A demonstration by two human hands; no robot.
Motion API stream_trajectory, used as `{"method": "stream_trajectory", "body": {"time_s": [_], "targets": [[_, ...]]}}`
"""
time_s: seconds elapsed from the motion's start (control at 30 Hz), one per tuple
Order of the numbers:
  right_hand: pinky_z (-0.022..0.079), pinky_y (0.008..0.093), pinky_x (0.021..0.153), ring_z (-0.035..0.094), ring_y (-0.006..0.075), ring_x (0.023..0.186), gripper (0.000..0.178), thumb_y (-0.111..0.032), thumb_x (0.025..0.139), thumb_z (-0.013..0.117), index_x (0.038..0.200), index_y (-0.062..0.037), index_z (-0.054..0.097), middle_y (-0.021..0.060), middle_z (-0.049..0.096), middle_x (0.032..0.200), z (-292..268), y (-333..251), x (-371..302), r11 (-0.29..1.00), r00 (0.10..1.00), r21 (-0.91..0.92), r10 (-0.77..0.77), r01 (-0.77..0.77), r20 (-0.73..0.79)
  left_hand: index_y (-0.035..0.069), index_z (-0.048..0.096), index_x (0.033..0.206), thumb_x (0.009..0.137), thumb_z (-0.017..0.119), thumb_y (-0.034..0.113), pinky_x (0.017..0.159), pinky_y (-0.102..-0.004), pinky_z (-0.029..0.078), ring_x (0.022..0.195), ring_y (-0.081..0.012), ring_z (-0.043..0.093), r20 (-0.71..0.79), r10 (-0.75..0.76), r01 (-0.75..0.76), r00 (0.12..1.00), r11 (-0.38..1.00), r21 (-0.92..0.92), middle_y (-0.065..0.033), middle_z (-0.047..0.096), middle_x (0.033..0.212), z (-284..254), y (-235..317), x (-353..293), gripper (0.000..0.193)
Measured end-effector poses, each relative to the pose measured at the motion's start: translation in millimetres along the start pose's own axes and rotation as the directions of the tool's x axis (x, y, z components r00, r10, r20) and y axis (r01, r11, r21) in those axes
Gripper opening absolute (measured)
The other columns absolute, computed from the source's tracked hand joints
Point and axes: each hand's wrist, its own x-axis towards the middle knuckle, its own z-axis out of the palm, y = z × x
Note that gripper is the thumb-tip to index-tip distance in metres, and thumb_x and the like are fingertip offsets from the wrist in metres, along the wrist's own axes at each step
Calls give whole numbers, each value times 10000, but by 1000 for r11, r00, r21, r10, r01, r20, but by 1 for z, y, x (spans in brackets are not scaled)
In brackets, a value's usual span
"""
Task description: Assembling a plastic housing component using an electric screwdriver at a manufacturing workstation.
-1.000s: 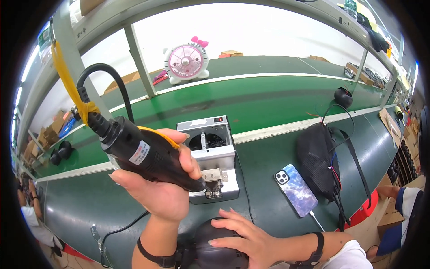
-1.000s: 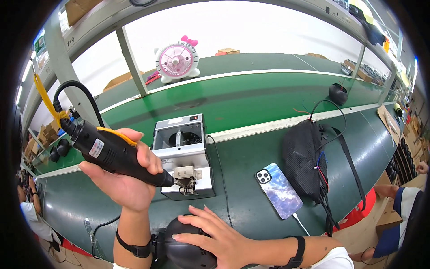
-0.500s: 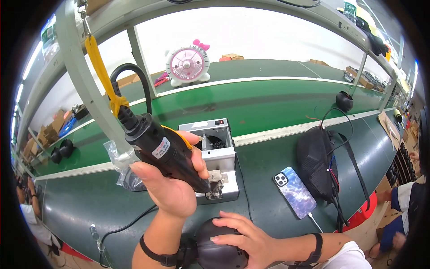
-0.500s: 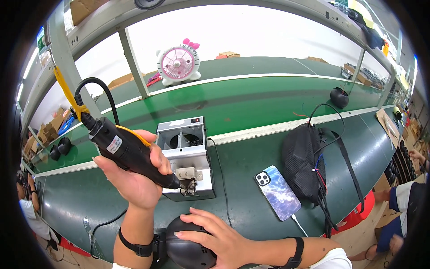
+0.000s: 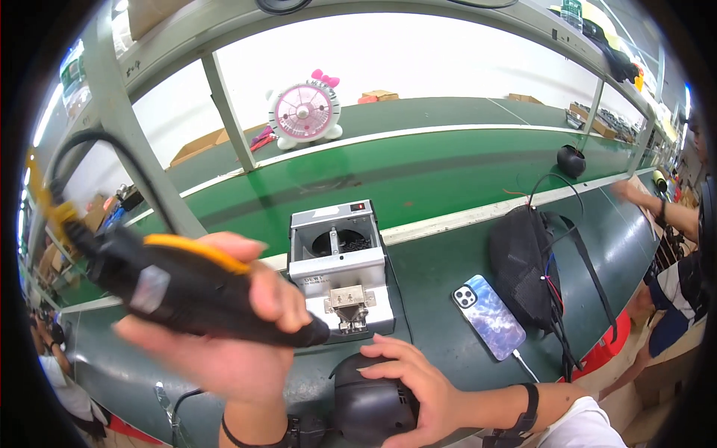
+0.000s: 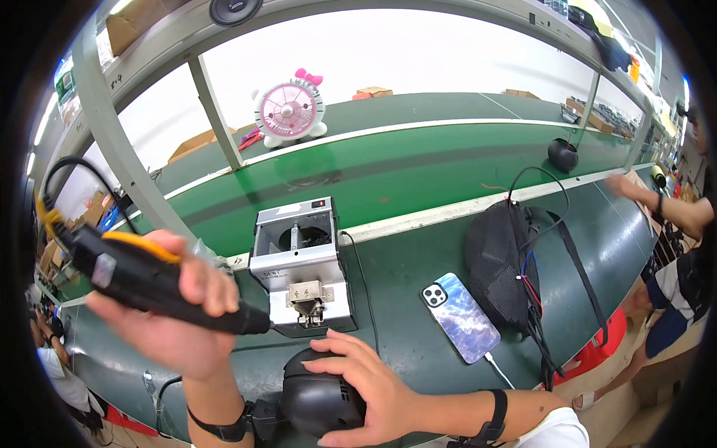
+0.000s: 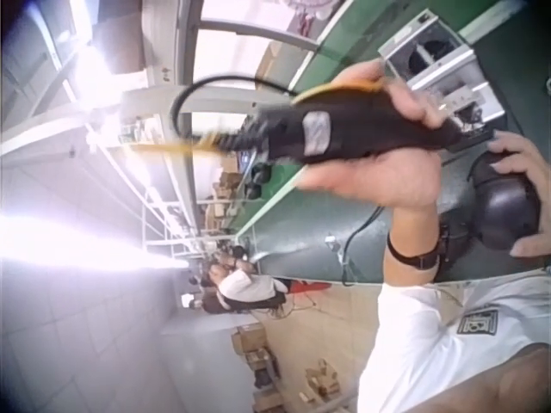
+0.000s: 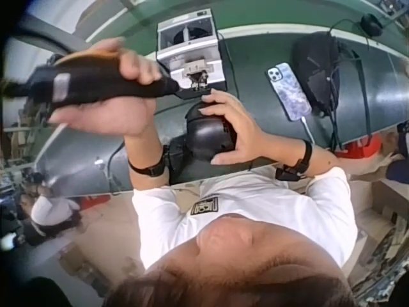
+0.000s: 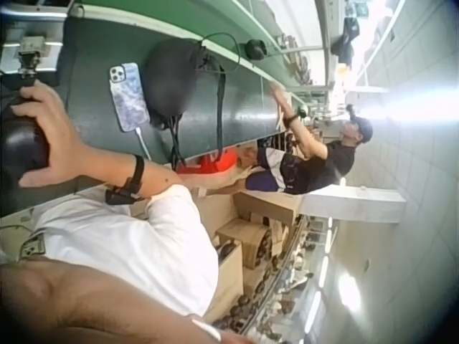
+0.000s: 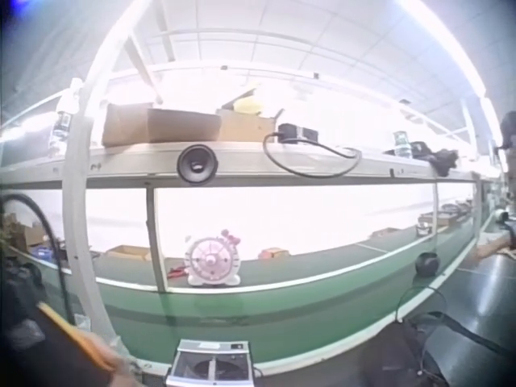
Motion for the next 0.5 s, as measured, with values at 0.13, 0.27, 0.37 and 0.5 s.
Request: {"method": "stream_trajectory", "body": {"time_s": [0.13, 0.27, 0.37, 0.5], "targets": [[345, 499, 1128, 390, 392, 1402, 682, -278, 738, 861, 1297, -48, 544, 210, 480, 1418, 0, -2, 5, 996, 993, 33, 85, -83, -77, 43, 496, 1181, 935, 451, 738, 467, -319, 452, 499, -155, 520, 138, 31, -32, 990, 999, 9, -36, 533, 697, 3, 24, -5, 739], [398, 434, 1095, 506, 334, 1317, 645, -194, 780, 816, 1330, -39, 517, 171, 564, 1330, 7, -9, 11, 947, 969, 270, 214, -175, -122, 36, 455, 1189, 1004, 489, 565, 467, -343, 473, 507, -175, 535, 224, 35, -25, 974, 998, -49, -61, 544, 725, 9, 39, -14, 561], [433, 411, 1059, 600, 302, 1205, 583, -178, 807, 797, 1316, -35, 551, 135, 635, 1230, 4, -9, 17, 913, 951, 357, 266, -196, -158, 25, 448, 1177, 1015, 489, 533, 470, -363, 495, 505, -177, 542, 279, 19, -6, 960, 999, -47, -70, 551, 724, 11, 44, -17, 535], [439, 428, 1046, 601, 306, 1199, 272, -147, 856, 776, 1105, -60, 707, 76, 691, 1117, 4, -9, 23, 995, 979, 56, 93, -84, -180, 20, 445, 1171, 1014, 490, 534, 455, -363, 490, 491, -181, 542, 250, 25, -9, 968, 998, -64, -72, 552, 710, 14, 44, -20, 540]]}}
